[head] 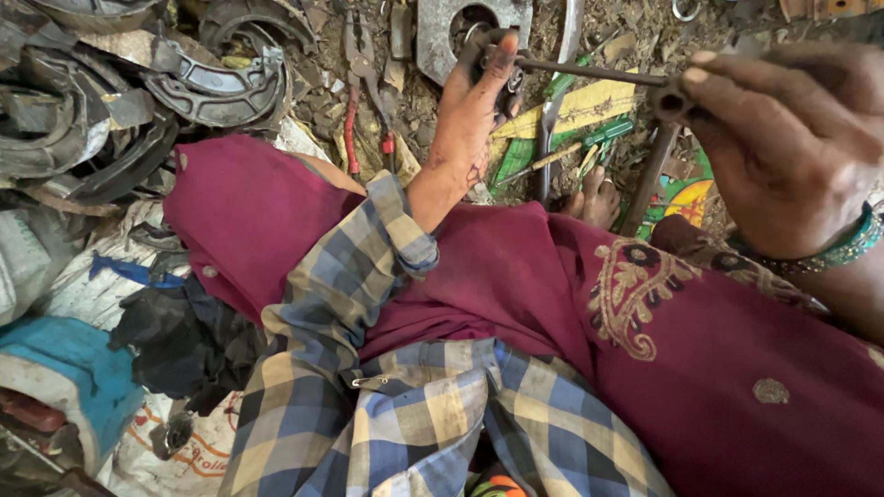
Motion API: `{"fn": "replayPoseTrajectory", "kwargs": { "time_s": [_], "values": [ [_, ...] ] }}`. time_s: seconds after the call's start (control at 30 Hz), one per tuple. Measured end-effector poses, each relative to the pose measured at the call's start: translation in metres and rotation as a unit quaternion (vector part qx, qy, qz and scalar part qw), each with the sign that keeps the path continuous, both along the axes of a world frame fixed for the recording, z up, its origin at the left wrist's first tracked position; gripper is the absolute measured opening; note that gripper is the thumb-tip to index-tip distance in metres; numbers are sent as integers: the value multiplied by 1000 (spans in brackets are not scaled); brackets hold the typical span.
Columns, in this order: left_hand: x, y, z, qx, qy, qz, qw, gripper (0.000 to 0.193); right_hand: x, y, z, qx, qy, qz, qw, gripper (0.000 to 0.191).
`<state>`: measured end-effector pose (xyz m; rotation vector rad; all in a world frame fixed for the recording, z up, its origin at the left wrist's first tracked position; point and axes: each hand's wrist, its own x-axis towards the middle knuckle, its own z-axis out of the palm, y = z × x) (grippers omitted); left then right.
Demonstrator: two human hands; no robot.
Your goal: The person sits on the ground and uses a hammer and chisel to chip away at a small metal part held in the left hand. They repeatedly strike the part, rotate it, and inspect the surface while surrounded by scrap metal and tools.
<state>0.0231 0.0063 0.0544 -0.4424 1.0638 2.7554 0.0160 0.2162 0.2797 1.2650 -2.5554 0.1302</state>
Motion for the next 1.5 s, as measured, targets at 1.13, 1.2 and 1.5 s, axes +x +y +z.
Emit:
{"fn": "replayPoseTrajectory", "kwargs": {
  "time_s": [1.13,1.2,1.5],
  "values": [
    [1,2,-1,-27,10,-11,1000,59,5,7,4,-59,-152,-19,986,31],
    [0,1,-1,0,13,-1,1000,58,5,8,2,-67,-146,-15,987,30],
    [0,3,0,-3,0,-4,1000,56,2,-6,9,-45,-63,-13,997,26]
  ]
}}
